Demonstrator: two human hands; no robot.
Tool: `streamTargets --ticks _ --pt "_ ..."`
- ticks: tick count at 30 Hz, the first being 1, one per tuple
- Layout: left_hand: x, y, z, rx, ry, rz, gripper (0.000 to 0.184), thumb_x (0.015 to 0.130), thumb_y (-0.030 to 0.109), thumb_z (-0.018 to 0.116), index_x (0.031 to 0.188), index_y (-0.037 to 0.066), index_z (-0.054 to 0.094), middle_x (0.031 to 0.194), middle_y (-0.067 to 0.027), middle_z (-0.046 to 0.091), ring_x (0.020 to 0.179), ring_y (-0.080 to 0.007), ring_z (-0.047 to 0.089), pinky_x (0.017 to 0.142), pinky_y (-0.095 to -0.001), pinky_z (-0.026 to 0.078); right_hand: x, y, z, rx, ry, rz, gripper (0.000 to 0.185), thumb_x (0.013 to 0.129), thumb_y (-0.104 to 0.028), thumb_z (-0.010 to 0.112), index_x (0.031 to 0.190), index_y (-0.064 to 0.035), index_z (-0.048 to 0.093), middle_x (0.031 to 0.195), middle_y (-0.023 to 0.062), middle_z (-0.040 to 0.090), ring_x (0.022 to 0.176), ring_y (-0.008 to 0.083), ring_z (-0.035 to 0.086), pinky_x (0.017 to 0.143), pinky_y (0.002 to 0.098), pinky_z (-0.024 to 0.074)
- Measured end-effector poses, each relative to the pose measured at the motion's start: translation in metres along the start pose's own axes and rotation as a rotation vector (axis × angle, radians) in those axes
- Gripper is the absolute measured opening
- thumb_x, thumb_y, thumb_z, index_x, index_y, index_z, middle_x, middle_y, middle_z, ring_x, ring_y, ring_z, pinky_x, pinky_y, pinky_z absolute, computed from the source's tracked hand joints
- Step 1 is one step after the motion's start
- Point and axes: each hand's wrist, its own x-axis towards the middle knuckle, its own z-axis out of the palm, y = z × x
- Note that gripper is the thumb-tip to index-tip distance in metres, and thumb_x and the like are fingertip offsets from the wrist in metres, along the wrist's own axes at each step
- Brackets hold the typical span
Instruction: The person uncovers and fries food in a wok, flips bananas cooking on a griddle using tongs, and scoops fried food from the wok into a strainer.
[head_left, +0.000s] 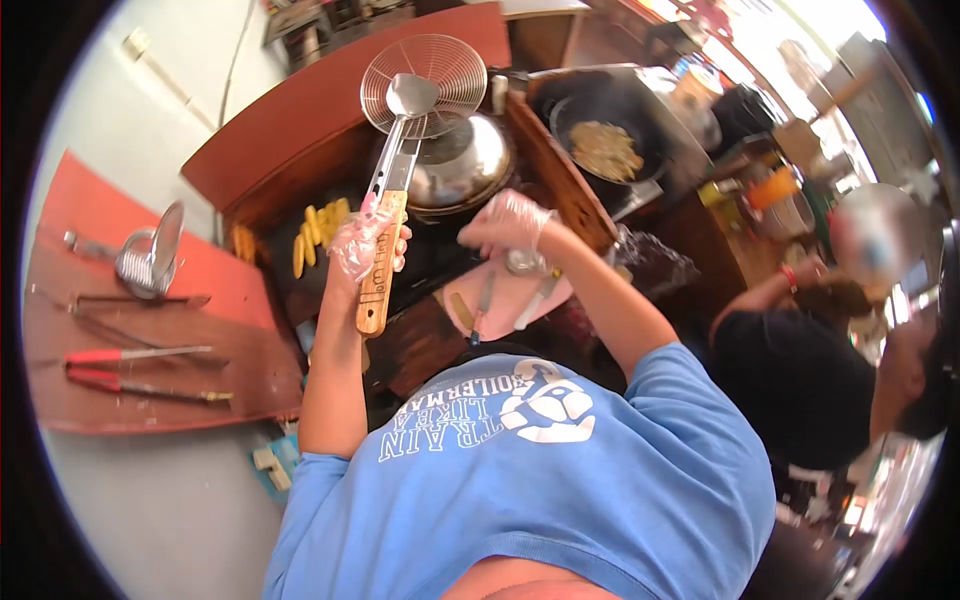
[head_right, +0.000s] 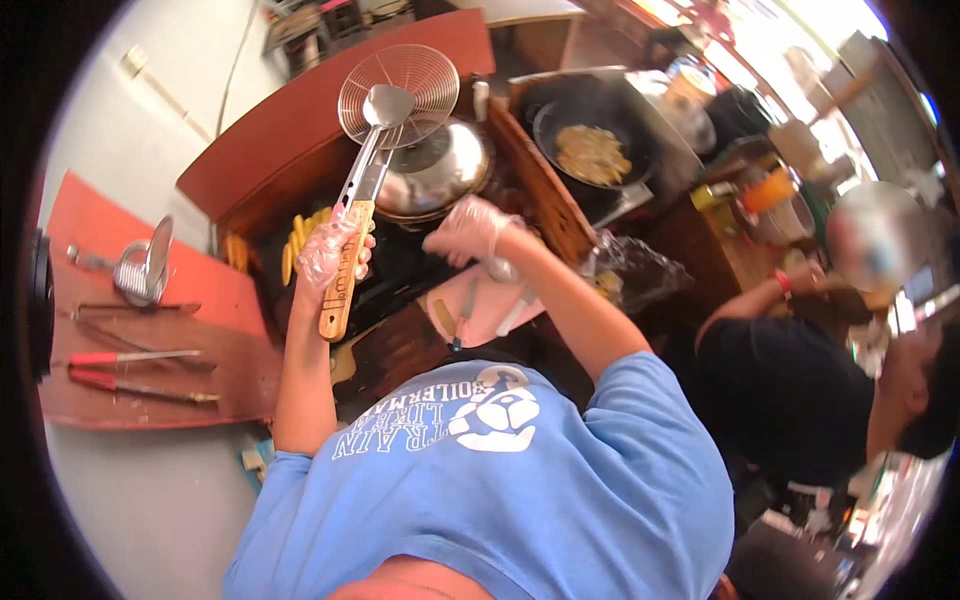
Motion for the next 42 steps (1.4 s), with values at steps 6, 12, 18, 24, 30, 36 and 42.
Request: streamTargets --ticks 6,12,18,24,30,36,42 --pt "0.080 -0.045 0.089 -0.116 -0.371 -0.088 0.029 0.095 0.016 0.058 0.116 -0.003 0.052 0.087 -0.0156 0.063 0.068 -0.0186 0.061 0.055 -0.0283 0.050 -0.103 0.037 0.041 0.617 -0.180 0.027 0.048 0.093 -0.041 0.058 0.101 0.0052 0.068 0.087 0.0145 0.070 0.073 0.0210 0.069 0.063 0.0330 0.0583" --pt "0.168 -0.130 0.203 -0.122 -0.459 -0.174 0.032 0.094 0.010 0.054 0.119 -0.007 0.046 0.084 -0.0179 0.061 0.066 -0.0238 0.061 0.055 -0.0324 0.054 -0.116 0.096 -0.001 1.169 0.210 0.095 0.051 0.091 -0.053 0.052 0.093 -0.0030 0.058 0.077 0.0100 0.061 0.062 0.0213 0.061 0.054 0.0355 0.0545" --pt "0.230 -0.214 0.276 -0.204 -0.249 -0.319 0.019 0.090 0.007 0.055 0.108 0.001 0.051 0.082 -0.0222 0.062 0.062 -0.0318 0.063 0.052 -0.0404 0.055 -0.112 0.155 -0.075 1.382 0.313 0.077 0.035 0.090 -0.044 0.052 0.092 -0.0097 0.058 0.075 0.0070 0.061 0.062 0.0185 0.061 0.052 0.0328 0.0505" --pt "0.286 -0.259 0.277 -0.105 -0.227 -0.330 0.020 0.089 0.010 0.057 0.107 0.001 0.054 0.083 -0.0219 0.063 0.066 -0.0334 0.064 0.056 -0.0436 0.054 -0.088 0.189 -0.110 1.358 0.309 0.058 0.015 0.085 -0.024 0.062 0.093 -0.0117 0.058 0.073 0.0054 0.061 0.060 0.0180 0.060 0.052 0.0311 0.0512" --pt "0.250 -0.159 0.294 0.443 0.067 -0.278 0.021 0.092 0.022 0.055 0.085 0.003 0.063 0.065 -0.0097 0.060 0.047 -0.0208 0.058 0.040 -0.0334 0.047 -0.101 0.179 -0.134 1.215 0.391 0.138 0.015 0.083 -0.013 0.060 0.093 -0.0015 0.058 0.073 0.0079 0.060 0.061 0.0183 0.061 0.051 0.0307 0.0520" --pt "0.279 -0.129 0.263 0.284 0.007 0.227 0.020 0.088 0.016 0.061 0.076 0.001 0.064 0.059 -0.0046 0.057 0.038 -0.0170 0.054 0.035 -0.0286 0.044 -0.136 0.168 -0.170 0.933 0.400 0.277 0.016 0.080 -0.014 0.061 0.087 -0.0005 0.058 0.067 0.0081 0.058 0.053 0.0195 0.058 0.046 0.0303 0.0475" --pt "0.303 -0.114 0.224 1.284 0.245 0.809 0.013 0.079 0.011 0.057 0.069 0.014 0.066 0.071 -0.0062 0.066 0.069 -0.0229 0.066 0.062 -0.0346 0.052 -0.157 0.155 -0.188 0.545 0.569 0.397 0.016 0.078 -0.013 0.055 0.079 0.0033 0.056 0.063 0.0114 0.058 0.044 0.0218 0.056 0.038 0.0349 0.0440"
